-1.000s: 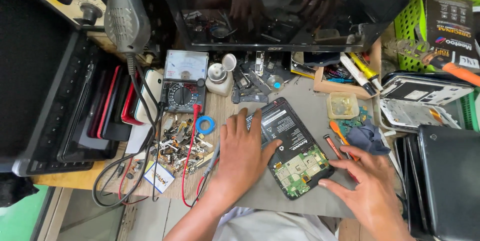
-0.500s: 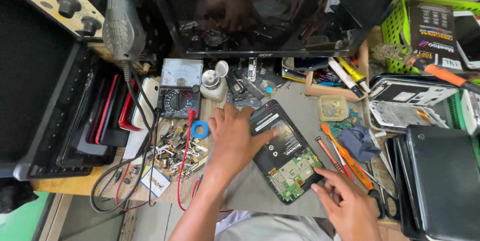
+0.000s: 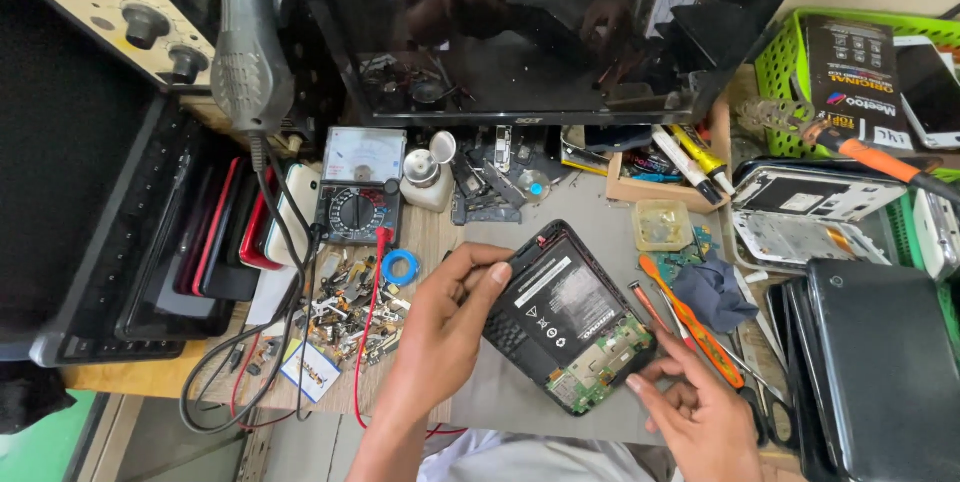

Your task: Reassembling a tablet by connecting internal ribbon cables, securing components with a screwdriver, and snapping the back cover into place.

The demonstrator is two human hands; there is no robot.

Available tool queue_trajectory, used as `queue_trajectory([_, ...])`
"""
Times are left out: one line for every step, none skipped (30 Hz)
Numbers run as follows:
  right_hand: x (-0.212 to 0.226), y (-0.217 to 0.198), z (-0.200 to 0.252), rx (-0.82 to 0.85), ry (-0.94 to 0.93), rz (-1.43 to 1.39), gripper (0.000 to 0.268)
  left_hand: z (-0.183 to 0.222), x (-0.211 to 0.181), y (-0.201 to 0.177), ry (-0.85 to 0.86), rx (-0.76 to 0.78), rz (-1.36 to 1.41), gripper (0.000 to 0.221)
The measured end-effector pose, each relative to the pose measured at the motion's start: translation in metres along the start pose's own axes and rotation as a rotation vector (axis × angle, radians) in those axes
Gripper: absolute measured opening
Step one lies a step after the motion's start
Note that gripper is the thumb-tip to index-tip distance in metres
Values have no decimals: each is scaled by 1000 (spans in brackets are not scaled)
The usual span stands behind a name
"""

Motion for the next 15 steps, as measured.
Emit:
queue_trajectory([3,1,0,23,99,-146,75,3,1,-5,1,-60,23,23])
queue_trajectory([6,3,2,48,198,-292,80,8,2,-11,4,-121,46,26])
queue_trajectory([8,6,0,56,182,-299,80,11,7,-11,18,-131,37,26])
queue_trajectory([4,4,-2,-20,230,-424,77,15,13,-14,36,-168,113,27])
queue_trajectory([-3,2,1,-94,288,-543,75,21,22,-14,45,-203,195,28])
queue_trajectory([-11,9,-1,-84,281,-544,75,23,27,-12,52,-213,192,28])
queue_trajectory([-10,9,-3,-101,148,-650,70,25,32,-7,87,-203,338,28])
queue_trajectory([-11,10,-5,-116,14,-755,68,27,38,-3,123,-191,483,28])
queue_trajectory([18,2,-5,-109,13,-750,68,28,43,0,124,-199,487,28])
queue_trajectory([32,3,-3,-76,221,-812,70,27,47,5,142,-167,543,35])
queue_trajectory([49,5,3,-38,429,-868,72,27,50,10,157,-134,600,43])
queue_trajectory([32,5,0,-35,430,-861,72,27,59,8,158,-140,605,43])
queue_trajectory([29,1,-8,21,217,-859,82,26,73,9,99,-123,621,49])
queue_trajectory([28,-3,-13,86,8,-850,97,25,87,11,40,-106,636,55])
queue_trajectory([18,-3,-17,87,13,-845,97,24,89,11,35,-109,641,55])
Point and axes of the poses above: each hand's wrist, its own z-axis away from the middle knuckle, its own y-axis out of the palm, x = y × z, the point moved 8 cm from there along -z, towards the middle knuckle, and after that the axes turned 5 degrees about x, right-handed, at the moved point
